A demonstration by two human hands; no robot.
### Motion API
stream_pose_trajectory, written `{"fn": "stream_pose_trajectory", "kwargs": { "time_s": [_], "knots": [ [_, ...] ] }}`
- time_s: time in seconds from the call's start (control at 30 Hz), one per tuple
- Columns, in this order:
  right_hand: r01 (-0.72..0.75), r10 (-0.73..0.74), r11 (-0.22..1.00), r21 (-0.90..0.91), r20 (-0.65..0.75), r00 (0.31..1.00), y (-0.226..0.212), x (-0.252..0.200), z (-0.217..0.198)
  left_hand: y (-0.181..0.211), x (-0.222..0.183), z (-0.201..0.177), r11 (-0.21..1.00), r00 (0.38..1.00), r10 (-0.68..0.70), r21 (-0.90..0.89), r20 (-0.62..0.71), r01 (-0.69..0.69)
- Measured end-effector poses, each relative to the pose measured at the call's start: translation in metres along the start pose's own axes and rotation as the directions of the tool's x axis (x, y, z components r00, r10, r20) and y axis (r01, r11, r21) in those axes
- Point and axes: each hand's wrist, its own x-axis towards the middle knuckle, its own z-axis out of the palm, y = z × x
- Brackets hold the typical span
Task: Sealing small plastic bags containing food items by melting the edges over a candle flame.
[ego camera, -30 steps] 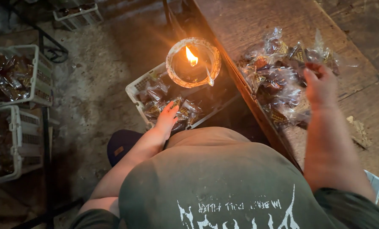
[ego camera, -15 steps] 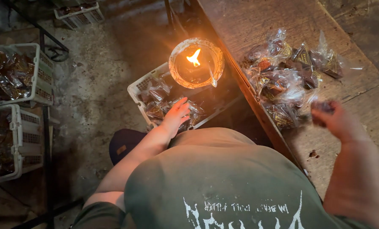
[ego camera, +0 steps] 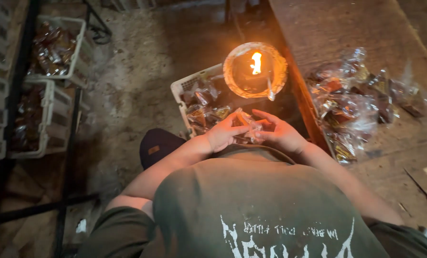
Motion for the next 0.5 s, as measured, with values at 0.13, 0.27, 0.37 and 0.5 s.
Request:
{"fn": "stream_pose_trajectory", "kwargs": {
  "time_s": [0.13, 0.27, 0.37, 0.5],
  "knots": [
    [0.222, -0.204, 0.975, 0.002, -0.375, 0.904, 0.029, 0.029, -0.022, -0.05, 0.044, -0.069, 0.966, 0.976, 0.17, 0.216, -0.134, -0.139],
    [0.13, -0.116, 0.991, 0.033, -0.277, 0.954, 0.028, 0.033, -0.021, -0.05, 0.049, -0.076, 0.943, 0.961, 0.217, 0.292, -0.171, -0.161],
    [0.096, -0.134, 0.984, -0.153, -0.265, 0.955, 0.037, 0.034, -0.015, -0.039, 0.038, -0.068, 0.87, 0.957, 0.253, 0.467, -0.141, -0.161],
    [0.079, -0.23, 0.93, -0.359, -0.401, 0.887, 0.035, 0.035, -0.003, -0.043, 0.041, -0.078, 0.855, 0.953, 0.268, 0.49, -0.138, -0.17]
  ]
}}
